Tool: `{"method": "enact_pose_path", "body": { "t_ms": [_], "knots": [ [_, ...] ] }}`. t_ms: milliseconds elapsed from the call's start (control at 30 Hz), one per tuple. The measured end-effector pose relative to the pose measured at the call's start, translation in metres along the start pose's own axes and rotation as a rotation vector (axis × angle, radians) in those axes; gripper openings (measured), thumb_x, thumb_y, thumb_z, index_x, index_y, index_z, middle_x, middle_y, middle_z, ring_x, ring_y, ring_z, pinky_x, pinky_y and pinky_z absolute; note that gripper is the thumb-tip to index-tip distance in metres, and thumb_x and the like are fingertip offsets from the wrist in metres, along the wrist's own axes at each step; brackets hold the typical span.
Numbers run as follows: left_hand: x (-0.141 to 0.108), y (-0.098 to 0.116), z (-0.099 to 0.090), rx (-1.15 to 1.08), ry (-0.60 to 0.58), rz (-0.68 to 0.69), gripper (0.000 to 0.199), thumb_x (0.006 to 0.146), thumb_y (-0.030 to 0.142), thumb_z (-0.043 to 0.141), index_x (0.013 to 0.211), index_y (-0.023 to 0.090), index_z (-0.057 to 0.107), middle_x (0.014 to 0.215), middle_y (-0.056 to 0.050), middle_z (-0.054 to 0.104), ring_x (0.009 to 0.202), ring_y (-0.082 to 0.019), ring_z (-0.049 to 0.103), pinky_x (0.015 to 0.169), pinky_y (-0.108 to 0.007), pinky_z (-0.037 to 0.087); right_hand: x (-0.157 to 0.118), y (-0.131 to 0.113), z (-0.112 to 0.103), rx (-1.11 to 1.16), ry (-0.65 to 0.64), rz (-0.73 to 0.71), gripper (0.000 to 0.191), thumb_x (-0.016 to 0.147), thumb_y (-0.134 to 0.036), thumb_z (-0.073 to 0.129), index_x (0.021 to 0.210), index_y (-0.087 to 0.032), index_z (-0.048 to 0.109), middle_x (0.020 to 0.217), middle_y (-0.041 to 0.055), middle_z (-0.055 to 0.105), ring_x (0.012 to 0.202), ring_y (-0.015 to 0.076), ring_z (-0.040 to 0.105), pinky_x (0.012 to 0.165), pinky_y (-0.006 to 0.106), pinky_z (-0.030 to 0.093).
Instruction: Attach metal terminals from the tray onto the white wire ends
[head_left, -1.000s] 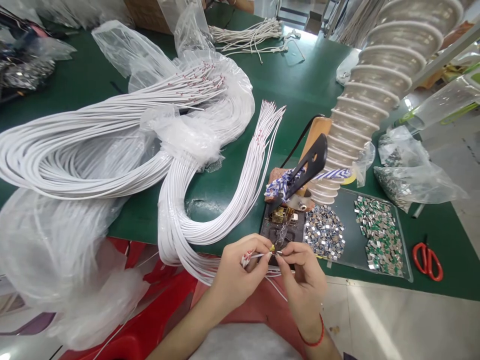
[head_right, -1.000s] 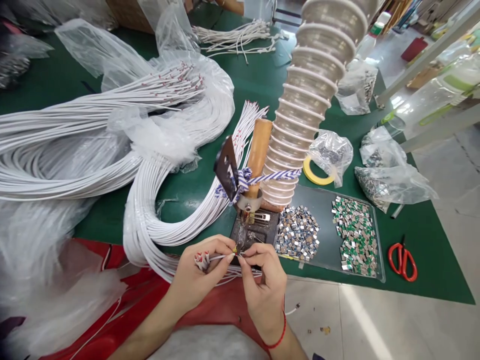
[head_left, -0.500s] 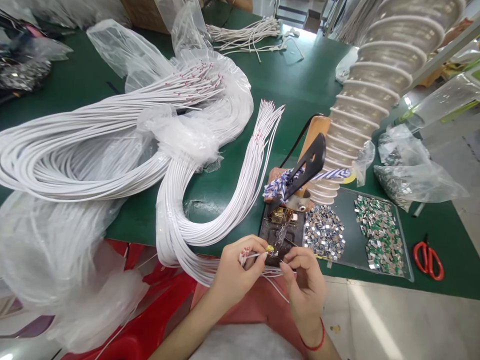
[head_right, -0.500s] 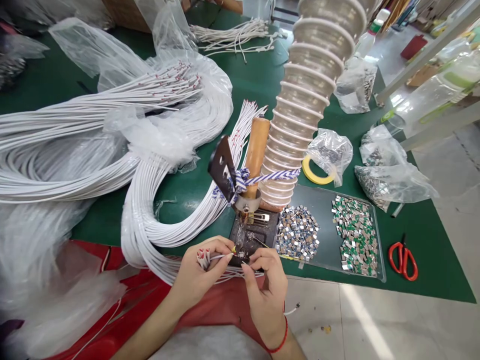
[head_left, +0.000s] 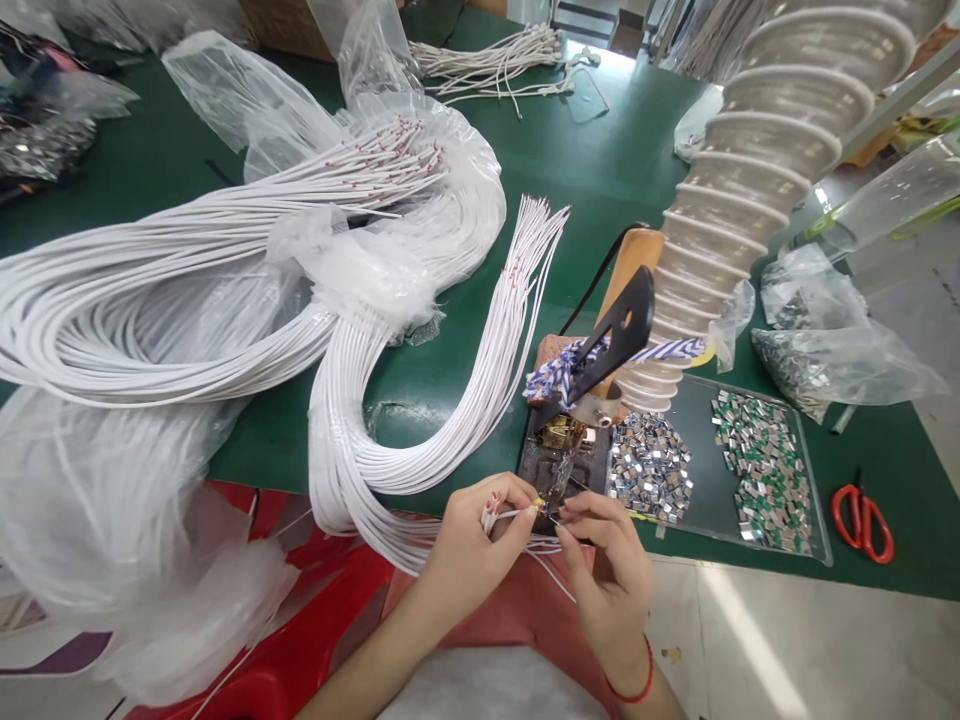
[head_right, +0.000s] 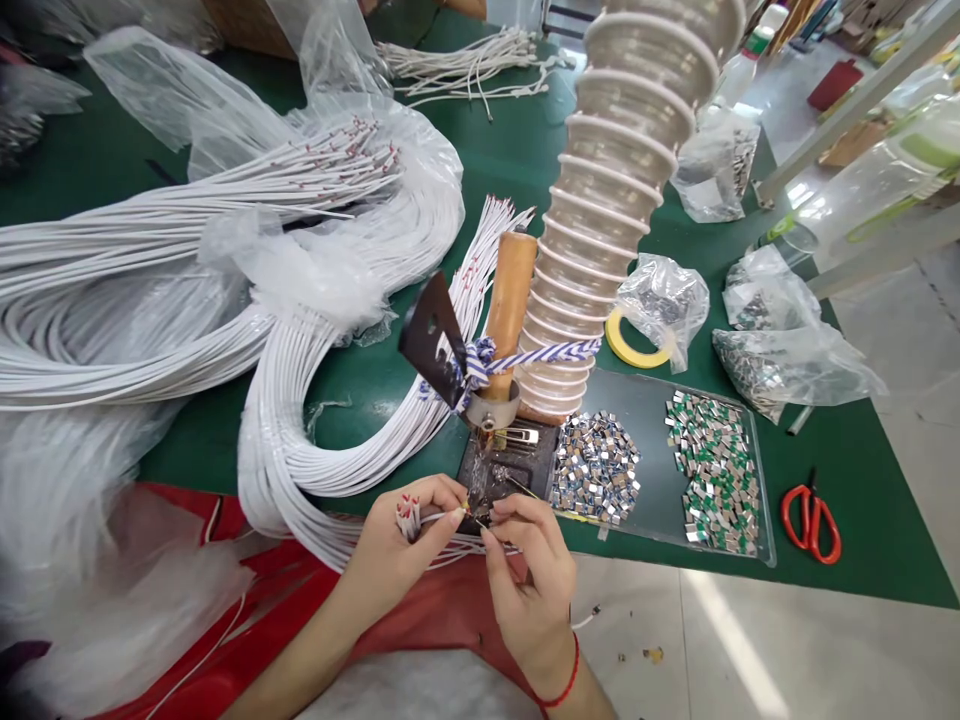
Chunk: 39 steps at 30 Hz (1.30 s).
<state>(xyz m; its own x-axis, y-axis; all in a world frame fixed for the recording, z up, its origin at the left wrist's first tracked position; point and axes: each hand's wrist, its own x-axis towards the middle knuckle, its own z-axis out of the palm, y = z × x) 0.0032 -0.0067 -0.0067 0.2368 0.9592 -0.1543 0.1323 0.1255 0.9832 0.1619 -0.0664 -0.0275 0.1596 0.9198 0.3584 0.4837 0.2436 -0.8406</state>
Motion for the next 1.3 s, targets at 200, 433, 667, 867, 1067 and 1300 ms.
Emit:
{"method": "enact_pose_path", "body": {
  "t_ms": [200, 433, 667, 867, 1067, 1300],
  "knots": [
    [0.003, 0.0, 0.001, -0.015, -0.001, -0.004, 0.019, 0.084, 0.017, 0.059, 0.066, 0.019, 0.059, 0.078, -0.006, 0.072, 0.072, -0.018, 0.068, 0.068, -0.027, 0.051, -0.001, -0.001, 0.008, 0.001, 0.047, 0.012, 0.016, 0.093, -0.008, 0.067, 0.091, -0.024, 0.07, 0.101, 0.0047, 0.076, 0.092, 0.0191, 0.074, 0.079, 0.03, 0.062],
    [0.002, 0.006, 0.0, -0.053, 0.008, 0.016, 0.017, 0.084, 0.015, 0.06, 0.067, 0.018, 0.062, 0.08, -0.006, 0.073, 0.072, -0.018, 0.068, 0.068, -0.026, 0.051, 0.005, -0.004, 0.01, 0.004, 0.065, 0.02, 0.015, 0.093, -0.009, 0.068, 0.09, -0.024, 0.069, 0.1, 0.0048, 0.075, 0.092, 0.0196, 0.074, 0.076, 0.031, 0.063],
    [0.0, 0.01, -0.001, -0.07, 0.036, 0.035, 0.017, 0.083, 0.014, 0.063, 0.067, 0.018, 0.067, 0.08, -0.006, 0.075, 0.073, -0.018, 0.07, 0.069, -0.026, 0.053, 0.009, -0.008, 0.006, 0.001, 0.029, 0.004, 0.016, 0.092, -0.009, 0.068, 0.09, -0.025, 0.071, 0.101, 0.0054, 0.074, 0.091, 0.02, 0.074, 0.075, 0.032, 0.064],
    [0.001, 0.007, -0.002, -0.07, 0.019, 0.005, 0.017, 0.083, 0.015, 0.063, 0.066, 0.018, 0.064, 0.079, -0.006, 0.075, 0.073, -0.018, 0.07, 0.069, -0.026, 0.054, 0.005, -0.003, 0.007, 0.066, 0.009, 0.07, 0.016, 0.092, -0.009, 0.069, 0.09, -0.025, 0.07, 0.099, 0.0053, 0.074, 0.089, 0.0204, 0.074, 0.071, 0.03, 0.063],
    [0.002, 0.009, 0.0, -0.073, 0.024, 0.004, 0.017, 0.083, 0.015, 0.063, 0.066, 0.018, 0.064, 0.08, -0.006, 0.075, 0.073, -0.018, 0.07, 0.068, -0.026, 0.053, 0.009, -0.002, 0.007, 0.072, 0.033, 0.03, 0.019, 0.09, -0.006, 0.07, 0.09, -0.025, 0.071, 0.099, 0.0039, 0.074, 0.091, 0.0184, 0.073, 0.078, 0.03, 0.063],
    [-0.001, 0.005, -0.002, -0.089, 0.018, 0.007, 0.016, 0.084, 0.016, 0.063, 0.068, 0.018, 0.066, 0.08, -0.006, 0.075, 0.074, -0.018, 0.07, 0.071, -0.027, 0.053, 0.009, -0.006, 0.003, 0.083, -0.025, 0.077, 0.016, 0.091, -0.009, 0.069, 0.087, -0.025, 0.071, 0.1, 0.0049, 0.074, 0.089, 0.0199, 0.074, 0.07, 0.03, 0.062]
  ]
}}
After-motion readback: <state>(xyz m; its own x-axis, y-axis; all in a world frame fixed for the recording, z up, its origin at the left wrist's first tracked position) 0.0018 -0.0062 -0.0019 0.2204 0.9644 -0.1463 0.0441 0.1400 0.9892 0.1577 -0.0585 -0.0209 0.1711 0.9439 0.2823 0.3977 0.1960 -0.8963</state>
